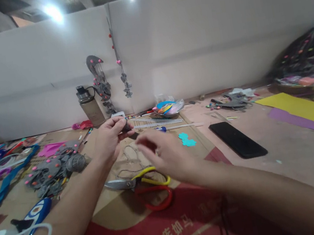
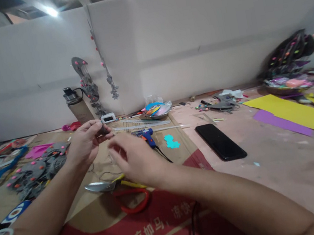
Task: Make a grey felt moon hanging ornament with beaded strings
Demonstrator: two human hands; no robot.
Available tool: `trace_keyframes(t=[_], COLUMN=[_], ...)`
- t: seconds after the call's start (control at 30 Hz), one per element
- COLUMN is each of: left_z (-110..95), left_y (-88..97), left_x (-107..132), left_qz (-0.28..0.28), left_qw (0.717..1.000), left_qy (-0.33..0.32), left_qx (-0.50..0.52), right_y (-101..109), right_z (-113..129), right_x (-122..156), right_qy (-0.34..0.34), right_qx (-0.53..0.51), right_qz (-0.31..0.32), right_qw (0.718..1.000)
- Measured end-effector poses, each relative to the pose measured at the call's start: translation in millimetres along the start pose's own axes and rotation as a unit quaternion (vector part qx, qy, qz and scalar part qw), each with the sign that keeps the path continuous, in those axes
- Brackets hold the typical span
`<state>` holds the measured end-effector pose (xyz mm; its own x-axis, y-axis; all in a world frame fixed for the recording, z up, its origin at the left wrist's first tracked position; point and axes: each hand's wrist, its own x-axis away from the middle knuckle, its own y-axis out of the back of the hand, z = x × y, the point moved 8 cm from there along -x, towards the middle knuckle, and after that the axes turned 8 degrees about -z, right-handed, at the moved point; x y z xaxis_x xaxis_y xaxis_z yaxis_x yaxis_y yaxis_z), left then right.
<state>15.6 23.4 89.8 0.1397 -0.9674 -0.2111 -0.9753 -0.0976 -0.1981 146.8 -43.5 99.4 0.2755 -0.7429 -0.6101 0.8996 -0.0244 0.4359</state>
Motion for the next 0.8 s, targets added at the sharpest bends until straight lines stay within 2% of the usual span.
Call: trace_keyframes(t=[0.07, 0.13, 0.23, 0.37, 0.53, 0.67, 0.8], left_z=[3, 6, 10, 15, 20, 20, 18], left_y=[-5.5, -8.7, -10.5, -7.5, -9.5, -13.4, -16.0], left_x=[5, 9, 12, 10, 9, 9, 8], left_qz=[0.0, 0.0, 0.004, -0.002, 0.012, 0.048, 0.107], left_qw=[1.0, 1.0, 0.999, 1.0, 1.0, 0.998, 0.992], left_qy=[0.007, 0.019, 0.026, 0.023, 0.026, 0.04, 0.059], left_qx=[0.011, 0.018, 0.019, 0.009, -0.005, -0.019, -0.037], right_y=[20, 26, 13, -5, -7, -5, -8], right_z=[-8, -21, -37, -47, -56, -60, -63], right_x=[-20, -36, -48, -45, -41, -42, -44], right_qy=[-0.013, -0.026, -0.037, -0.046, -0.078, -0.107, -0.149], right_qx=[-0.03, -0.043, -0.076, -0.126, -0.156, -0.214, -0.31], right_qz=[-0.096, -0.132, -0.111, -0.074, -0.074, -0.064, -0.037], right_qw=[0.995, 0.99, 0.99, 0.988, 0.982, 0.969, 0.938])
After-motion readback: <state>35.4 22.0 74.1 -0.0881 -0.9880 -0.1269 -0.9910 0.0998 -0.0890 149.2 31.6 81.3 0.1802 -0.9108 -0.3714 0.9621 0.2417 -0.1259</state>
